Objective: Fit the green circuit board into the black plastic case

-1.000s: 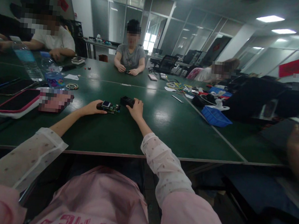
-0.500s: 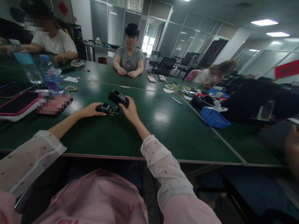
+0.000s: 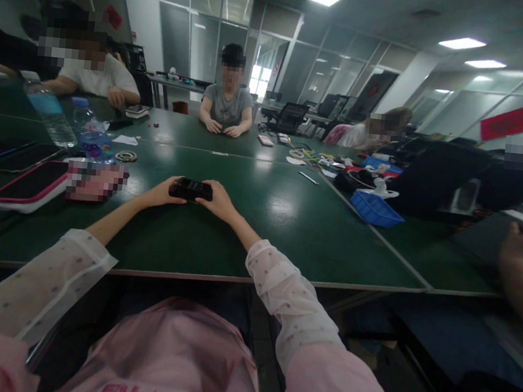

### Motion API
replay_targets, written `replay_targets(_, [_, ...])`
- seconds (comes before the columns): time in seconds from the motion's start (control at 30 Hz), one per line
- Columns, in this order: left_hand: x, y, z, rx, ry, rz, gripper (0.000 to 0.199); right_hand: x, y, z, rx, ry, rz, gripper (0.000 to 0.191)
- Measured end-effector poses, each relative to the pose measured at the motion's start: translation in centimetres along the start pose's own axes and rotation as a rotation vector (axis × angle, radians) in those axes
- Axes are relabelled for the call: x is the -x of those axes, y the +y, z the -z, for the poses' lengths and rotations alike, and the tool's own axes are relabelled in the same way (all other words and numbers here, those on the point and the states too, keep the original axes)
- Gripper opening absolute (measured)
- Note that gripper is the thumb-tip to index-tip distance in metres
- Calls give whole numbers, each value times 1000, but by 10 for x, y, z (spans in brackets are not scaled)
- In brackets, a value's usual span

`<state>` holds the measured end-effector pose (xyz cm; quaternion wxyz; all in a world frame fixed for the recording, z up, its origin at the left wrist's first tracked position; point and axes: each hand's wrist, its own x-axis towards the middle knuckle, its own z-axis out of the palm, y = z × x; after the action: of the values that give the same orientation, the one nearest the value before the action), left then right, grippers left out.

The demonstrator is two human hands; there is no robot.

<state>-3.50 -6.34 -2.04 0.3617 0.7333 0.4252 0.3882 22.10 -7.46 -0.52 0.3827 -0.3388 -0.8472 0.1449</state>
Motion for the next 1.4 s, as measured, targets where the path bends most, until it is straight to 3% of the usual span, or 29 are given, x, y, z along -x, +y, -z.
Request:
replay_targets(0.13, [1,3,0,-134,-26,-8,106,2,5,-3,-34,-73,-28,52])
replay_targets(0.27, [2,15,0,-150,-84,-34,80,3,6,-2,-59,-66,8,52])
replay_targets(0.33, [4,21,0,-100,-56,2,72,4,4,0,-73,-73,36,52])
replay_targets(0.47, [5,24,-1,-38,-28,76,68,5,2,0,-135,-94,82,52])
replay_targets(0.83, [3,23,-2,-111,-90,49,68,5,1,-5,-296,-108,43,51])
replay_targets(0.97, [3,25,-2,-144,-84,55,67,4,-6,-1,-353,-120,-35,55])
replay_targets(1.1, [3,24,-2,-153,-91,55,68,3,-9,2,-412,-126,-173,45])
replay_targets(1.4, [5,28,-4,-77,-47,31,63,1,-3,3,-575,-135,-281,49])
